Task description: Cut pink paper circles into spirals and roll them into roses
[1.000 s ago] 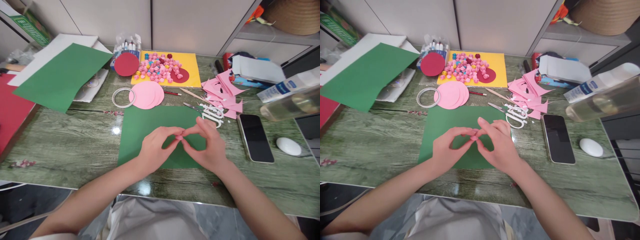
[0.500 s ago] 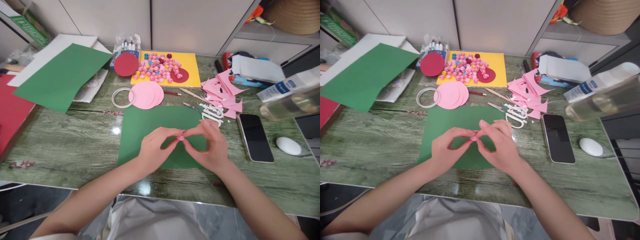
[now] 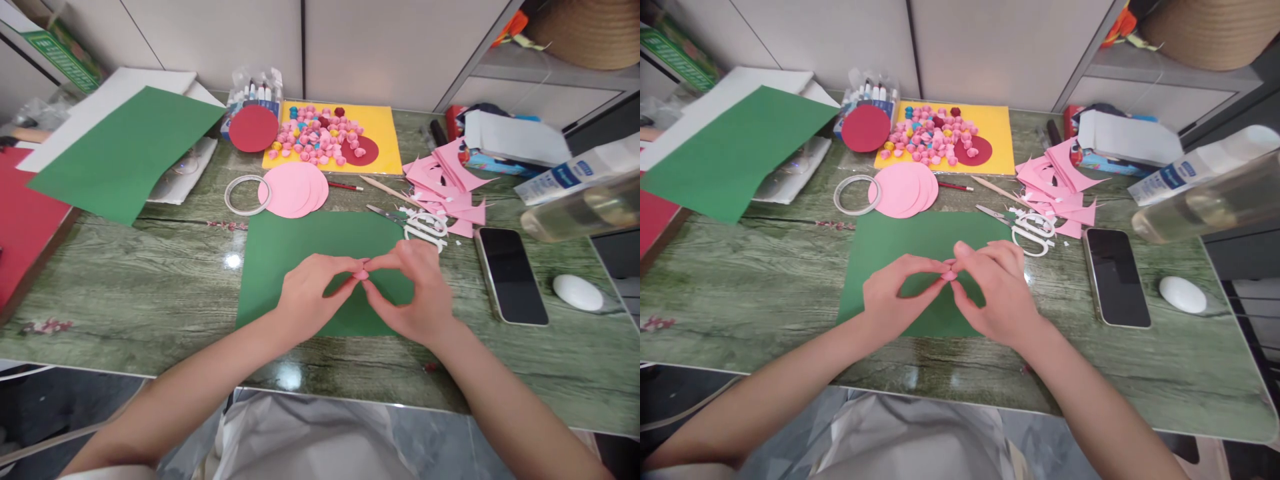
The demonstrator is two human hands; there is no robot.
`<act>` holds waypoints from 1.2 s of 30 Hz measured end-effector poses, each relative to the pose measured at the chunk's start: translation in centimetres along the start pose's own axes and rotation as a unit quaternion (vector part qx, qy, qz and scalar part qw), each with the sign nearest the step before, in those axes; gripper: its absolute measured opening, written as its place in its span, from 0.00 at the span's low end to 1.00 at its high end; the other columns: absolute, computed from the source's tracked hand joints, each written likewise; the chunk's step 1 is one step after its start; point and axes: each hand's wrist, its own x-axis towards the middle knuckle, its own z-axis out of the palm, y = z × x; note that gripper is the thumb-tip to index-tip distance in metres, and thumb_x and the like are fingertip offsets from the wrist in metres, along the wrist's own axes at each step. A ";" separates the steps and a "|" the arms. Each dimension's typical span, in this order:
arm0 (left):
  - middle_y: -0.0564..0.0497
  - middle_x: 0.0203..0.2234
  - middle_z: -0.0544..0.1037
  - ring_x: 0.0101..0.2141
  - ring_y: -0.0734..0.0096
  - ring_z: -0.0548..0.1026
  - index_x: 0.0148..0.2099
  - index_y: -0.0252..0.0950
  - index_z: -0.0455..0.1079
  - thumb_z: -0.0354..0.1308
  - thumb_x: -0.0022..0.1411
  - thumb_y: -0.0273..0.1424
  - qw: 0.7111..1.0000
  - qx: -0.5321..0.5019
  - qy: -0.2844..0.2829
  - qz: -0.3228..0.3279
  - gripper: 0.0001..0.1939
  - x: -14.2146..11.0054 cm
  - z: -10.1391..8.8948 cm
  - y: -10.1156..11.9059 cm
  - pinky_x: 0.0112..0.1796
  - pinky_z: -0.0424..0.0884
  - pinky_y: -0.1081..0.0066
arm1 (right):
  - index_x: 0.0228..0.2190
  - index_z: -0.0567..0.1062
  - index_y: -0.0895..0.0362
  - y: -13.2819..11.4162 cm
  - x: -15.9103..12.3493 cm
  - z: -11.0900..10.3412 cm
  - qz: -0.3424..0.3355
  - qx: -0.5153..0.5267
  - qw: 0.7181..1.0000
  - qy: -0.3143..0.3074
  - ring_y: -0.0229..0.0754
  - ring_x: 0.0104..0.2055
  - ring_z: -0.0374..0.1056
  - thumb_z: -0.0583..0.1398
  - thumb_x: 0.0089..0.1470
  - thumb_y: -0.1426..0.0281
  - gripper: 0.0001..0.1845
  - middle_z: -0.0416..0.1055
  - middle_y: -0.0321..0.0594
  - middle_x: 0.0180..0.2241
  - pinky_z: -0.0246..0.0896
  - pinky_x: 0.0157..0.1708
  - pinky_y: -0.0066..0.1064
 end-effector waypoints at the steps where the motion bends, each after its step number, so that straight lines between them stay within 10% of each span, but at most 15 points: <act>1: 0.55 0.31 0.80 0.32 0.77 0.77 0.40 0.38 0.69 0.58 0.56 0.23 0.999 0.033 -0.002 0.033 0.09 -0.1 0.0 -0.3 0.36 0.72 0.76 | 0.59 0.49 0.44 0.0 -0.1 0.1 -0.018 -0.037 0.999 0.000 0.44 0.35 0.66 0.61 0.47 0.77 0.44 0.75 0.31 0.31 0.59 0.43 0.44; 6: 0.53 0.32 0.80 0.32 0.75 0.77 0.43 0.38 0.67 0.56 0.58 0.24 0.988 0.107 -0.017 0.110 0.10 -0.2 0.1 -0.9 0.33 0.71 0.75 | 0.55 0.56 0.41 0.2 -0.6 0.3 -0.087 -0.141 0.986 0.004 0.41 0.34 0.65 0.61 0.49 0.76 0.36 0.74 0.30 0.30 0.57 0.46 0.42; 17: 0.53 0.35 0.80 0.32 0.76 0.78 0.41 0.38 0.69 0.63 0.51 0.22 0.989 -0.139 0.030 -0.050 0.15 0.0 0.1 0.6 0.36 0.75 0.75 | 0.61 0.43 0.41 -0.2 0.2 -0.4 -0.030 -0.009 0.997 0.068 0.42 0.28 0.64 0.63 0.45 0.77 0.50 0.75 0.29 0.26 0.62 0.38 0.42; 26: 0.53 0.32 0.80 0.33 0.74 0.78 0.41 0.38 0.69 0.62 0.51 0.22 0.985 -0.167 0.034 -0.026 0.14 -0.3 0.0 0.4 0.36 0.76 0.73 | 0.61 0.45 0.41 -0.2 0.2 -0.3 -0.044 0.013 0.995 0.094 0.43 0.28 0.63 0.64 0.44 0.78 0.50 0.76 0.28 0.27 0.62 0.33 0.39; 36: 0.50 0.37 0.80 0.38 0.72 0.78 0.46 0.38 0.66 0.58 0.53 0.18 0.993 -0.102 -0.014 0.055 0.18 -0.2 -0.5 0.2 0.37 0.75 0.72 | 0.41 0.69 0.46 0.3 -0.7 -0.5 -0.146 -0.097 0.981 0.086 0.38 0.29 0.65 0.67 0.43 0.76 0.24 0.77 0.29 0.32 0.61 0.39 0.39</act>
